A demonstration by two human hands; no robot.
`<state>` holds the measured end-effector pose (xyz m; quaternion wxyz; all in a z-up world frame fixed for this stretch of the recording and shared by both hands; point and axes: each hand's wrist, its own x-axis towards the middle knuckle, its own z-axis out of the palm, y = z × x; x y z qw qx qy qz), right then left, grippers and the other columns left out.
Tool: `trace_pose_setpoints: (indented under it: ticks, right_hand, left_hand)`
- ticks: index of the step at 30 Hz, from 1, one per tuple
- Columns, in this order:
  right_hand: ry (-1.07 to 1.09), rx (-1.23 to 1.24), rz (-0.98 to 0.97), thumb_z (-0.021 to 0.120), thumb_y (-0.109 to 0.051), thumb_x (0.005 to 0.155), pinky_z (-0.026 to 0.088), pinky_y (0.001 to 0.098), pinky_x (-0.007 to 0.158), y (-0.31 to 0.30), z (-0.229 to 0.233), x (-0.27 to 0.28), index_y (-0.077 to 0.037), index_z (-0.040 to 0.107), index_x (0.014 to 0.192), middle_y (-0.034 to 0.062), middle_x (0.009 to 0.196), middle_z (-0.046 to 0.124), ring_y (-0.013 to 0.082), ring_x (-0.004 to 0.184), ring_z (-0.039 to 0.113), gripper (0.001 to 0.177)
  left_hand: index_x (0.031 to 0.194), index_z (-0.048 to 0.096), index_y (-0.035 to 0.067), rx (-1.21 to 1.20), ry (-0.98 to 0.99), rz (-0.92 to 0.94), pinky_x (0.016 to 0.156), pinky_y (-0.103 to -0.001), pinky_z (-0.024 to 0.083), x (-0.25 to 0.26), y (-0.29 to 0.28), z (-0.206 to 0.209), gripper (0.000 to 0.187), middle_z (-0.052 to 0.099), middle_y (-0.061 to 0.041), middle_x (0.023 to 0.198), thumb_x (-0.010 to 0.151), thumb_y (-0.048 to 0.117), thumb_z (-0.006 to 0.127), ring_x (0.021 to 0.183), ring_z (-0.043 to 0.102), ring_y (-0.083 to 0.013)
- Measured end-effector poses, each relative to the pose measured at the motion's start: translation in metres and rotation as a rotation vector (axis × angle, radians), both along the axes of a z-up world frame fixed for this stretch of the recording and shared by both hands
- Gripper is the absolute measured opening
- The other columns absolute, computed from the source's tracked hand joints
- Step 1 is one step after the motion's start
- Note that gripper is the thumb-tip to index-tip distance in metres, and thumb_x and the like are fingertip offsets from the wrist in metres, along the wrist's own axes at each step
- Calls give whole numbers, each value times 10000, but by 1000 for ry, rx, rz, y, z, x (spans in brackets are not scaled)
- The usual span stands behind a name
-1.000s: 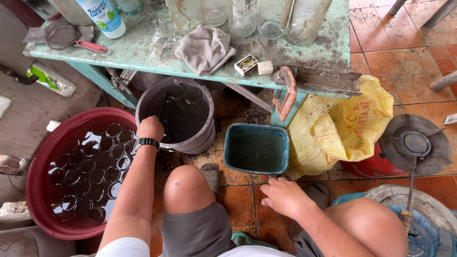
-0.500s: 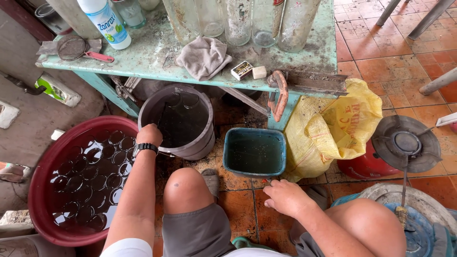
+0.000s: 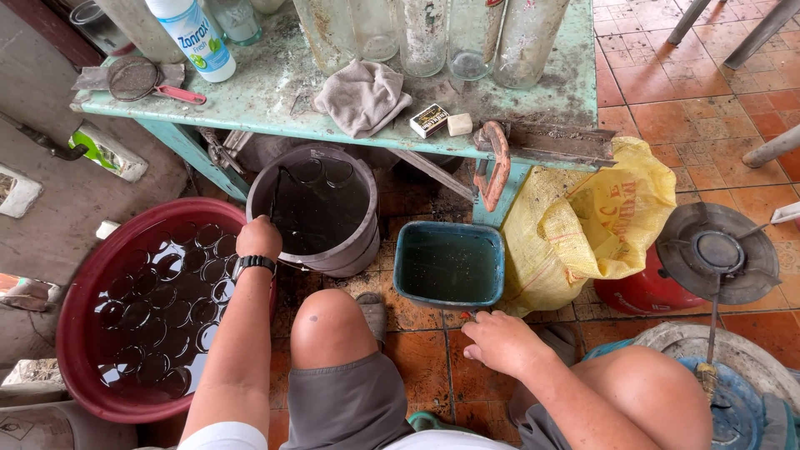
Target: Cutting glass bottles by scoring a line around the circumference, heating the line with a hot wire, and then dipping the bottle in water to cause a clean break.
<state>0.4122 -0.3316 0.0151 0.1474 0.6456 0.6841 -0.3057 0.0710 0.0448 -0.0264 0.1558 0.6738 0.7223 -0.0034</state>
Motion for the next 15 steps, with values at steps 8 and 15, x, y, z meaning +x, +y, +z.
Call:
trace_pose_setpoints:
  ticks: [8, 15]
  right_hand:
    - [-1, -6, -9, 613, -412, 1021, 497, 483, 905, 0, 9, -2, -169, 620, 1237, 102, 1165, 611, 332, 1105, 580, 325]
    - [16, -25, 4, 599, -399, 1033, 501, 480, 886, -1, 18, -5, -152, 617, 1250, 102, 1158, 602, 316, 1090, 573, 329]
  left_hand:
    - [1085, 631, 52, 146, -60, -26, 664, -545, 534, -22, -73, 59, 271, 732, -228, 995, 1068, 174, 390, 888, 685, -449]
    - [1414, 623, 179, 208, -60, 30, 659, -458, 575, -85, -154, 107, 392, 773, -92, 1129, 1083, 245, 424, 892, 728, -330]
